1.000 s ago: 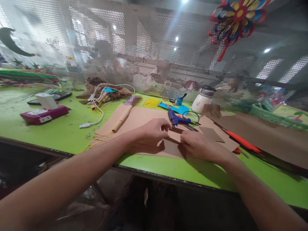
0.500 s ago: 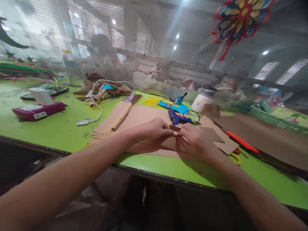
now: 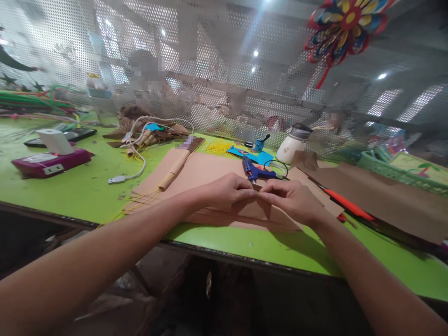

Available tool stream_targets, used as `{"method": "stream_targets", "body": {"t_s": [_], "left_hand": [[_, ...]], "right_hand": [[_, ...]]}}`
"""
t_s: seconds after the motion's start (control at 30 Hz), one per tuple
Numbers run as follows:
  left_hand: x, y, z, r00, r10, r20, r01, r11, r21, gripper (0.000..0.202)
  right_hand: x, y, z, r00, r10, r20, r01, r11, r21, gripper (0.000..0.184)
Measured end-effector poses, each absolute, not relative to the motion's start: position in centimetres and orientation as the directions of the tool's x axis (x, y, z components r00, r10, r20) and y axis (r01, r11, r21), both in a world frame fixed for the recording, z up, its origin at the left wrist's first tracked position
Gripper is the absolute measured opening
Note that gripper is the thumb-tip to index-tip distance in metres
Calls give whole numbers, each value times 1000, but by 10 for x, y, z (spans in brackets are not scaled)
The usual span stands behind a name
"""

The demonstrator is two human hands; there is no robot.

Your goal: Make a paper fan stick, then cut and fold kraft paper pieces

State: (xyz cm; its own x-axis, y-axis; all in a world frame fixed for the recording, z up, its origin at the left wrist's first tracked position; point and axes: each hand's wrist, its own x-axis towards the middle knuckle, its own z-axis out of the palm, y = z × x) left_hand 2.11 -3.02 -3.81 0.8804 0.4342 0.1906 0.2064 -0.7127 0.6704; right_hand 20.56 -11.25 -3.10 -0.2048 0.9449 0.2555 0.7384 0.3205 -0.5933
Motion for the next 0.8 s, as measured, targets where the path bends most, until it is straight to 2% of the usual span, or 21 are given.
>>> {"method": "stream_targets", "body": {"t_s": [0.13, 0.23, 0.33, 0.6, 0.8], "left_hand": [[19, -29, -37, 912, 376, 167, 204, -765, 611, 25], [18, -28, -36, 932, 329, 151, 186, -793, 579, 24], [17, -26, -36, 929, 342, 143, 209, -802, 559, 24], [14, -24, -38, 908, 416, 54, 261, -660, 705, 28], [18, -28, -39, 926, 372, 61, 197, -615, 764, 31]], "right_hand": [[209, -110, -33, -199, 957, 209, 733, 287, -617, 21], [210, -110, -32, -191, 964, 185, 769, 264, -582, 20], [210, -111, -31, -228, 952, 202, 784, 303, -542, 18], [208, -114, -29, -278, 937, 210, 813, 346, -468, 17], [206, -110, -39, -285, 921, 266, 806, 381, -454, 20]]}}
